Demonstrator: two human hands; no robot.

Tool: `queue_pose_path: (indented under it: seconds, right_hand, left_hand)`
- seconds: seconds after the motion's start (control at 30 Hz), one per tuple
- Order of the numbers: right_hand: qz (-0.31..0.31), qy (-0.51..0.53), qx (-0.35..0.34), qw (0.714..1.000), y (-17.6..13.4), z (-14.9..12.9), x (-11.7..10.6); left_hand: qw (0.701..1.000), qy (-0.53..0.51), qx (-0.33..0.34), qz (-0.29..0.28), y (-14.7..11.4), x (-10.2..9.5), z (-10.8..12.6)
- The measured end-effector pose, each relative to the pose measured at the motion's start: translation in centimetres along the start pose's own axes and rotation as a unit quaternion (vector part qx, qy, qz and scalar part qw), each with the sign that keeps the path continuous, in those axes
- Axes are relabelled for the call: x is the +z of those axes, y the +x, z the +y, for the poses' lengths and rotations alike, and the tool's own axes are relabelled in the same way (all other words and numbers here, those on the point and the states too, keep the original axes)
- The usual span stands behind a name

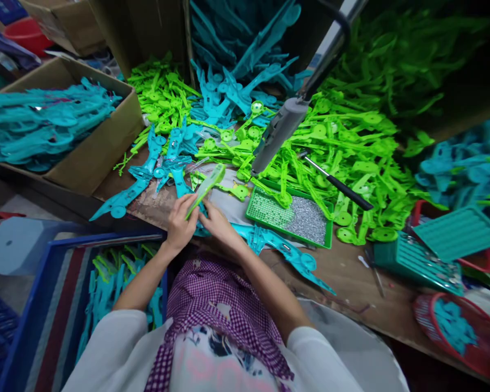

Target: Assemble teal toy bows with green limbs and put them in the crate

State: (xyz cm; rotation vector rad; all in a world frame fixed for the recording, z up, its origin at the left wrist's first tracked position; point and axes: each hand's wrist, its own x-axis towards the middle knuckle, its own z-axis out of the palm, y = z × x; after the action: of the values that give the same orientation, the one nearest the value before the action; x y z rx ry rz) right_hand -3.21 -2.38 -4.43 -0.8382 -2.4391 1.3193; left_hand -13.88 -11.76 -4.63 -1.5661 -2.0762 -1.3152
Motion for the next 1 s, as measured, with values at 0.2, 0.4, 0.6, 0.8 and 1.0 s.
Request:
queue_pose_path:
  seconds: [0.2, 0.4, 0.6, 0.8, 1.0]
  right_hand:
    - [0.079, -0.057, -0.013, 0.995, 0.5, -1.4, -5.2]
    - [0.109, -0.129, -0.124, 0.978, 10.8, -5.1, -5.3]
    - [0.027, -0.307, -0.093, 0.947, 18.3, -6.6, 0.3]
    - [0.078, -0.197, -0.053, 0.976, 20.6, -5.3, -0.2]
    - [0.137, 0.127, 0.079, 0.979, 21.1, -2.8, -3.6]
  left_hand:
    - [0.998, 0.029, -0.021, 0.054, -4.1, -2.9, -1.7]
    - [0.996, 0.024, -0.040, 0.072, -7.6, -3.1, -0.5]
    - [0.994, 0.006, -0.083, 0.077, -8.9, -3.1, 0.1]
    - [0.972, -0.042, -0.210, 0.091, -8.7, -4.1, -1.5]
    - [0.852, -0.237, -0.411, 0.222, -7.0, -6.4, -4.2]
